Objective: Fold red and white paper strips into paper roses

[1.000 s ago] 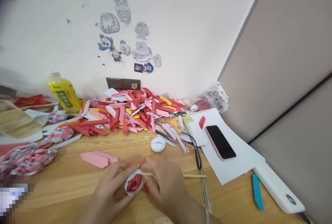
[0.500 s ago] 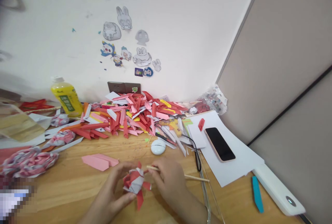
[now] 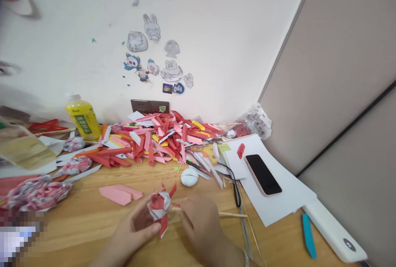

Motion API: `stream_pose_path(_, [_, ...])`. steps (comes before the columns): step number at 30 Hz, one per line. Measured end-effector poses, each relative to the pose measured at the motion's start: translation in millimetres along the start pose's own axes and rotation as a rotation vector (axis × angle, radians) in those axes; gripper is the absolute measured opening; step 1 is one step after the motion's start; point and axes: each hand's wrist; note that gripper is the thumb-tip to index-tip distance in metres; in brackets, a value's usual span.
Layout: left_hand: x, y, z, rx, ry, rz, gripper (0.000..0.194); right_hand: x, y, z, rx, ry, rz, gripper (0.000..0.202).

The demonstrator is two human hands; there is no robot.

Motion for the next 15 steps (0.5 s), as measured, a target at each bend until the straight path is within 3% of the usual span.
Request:
stream_pose_path(7, [-3.6,-2.9,25.9,0.629,-0.082,0.173,0.038,1.6,3.5,-0.1,0.049,-0.036,-0.067,0.036])
stream_pose_path(15, [-10.4,-12.3,27.8,1.125,-0.332,0.059,0.034,8.7,10.8,-13.6,0.134,-0.089,-0.048,0.036])
Point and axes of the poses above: each hand's wrist, its own x-axis towards the middle knuckle, its own y-axis out of the back of the hand, z = x × y, and after that the axes turned 15 degrees about -z, right-handed
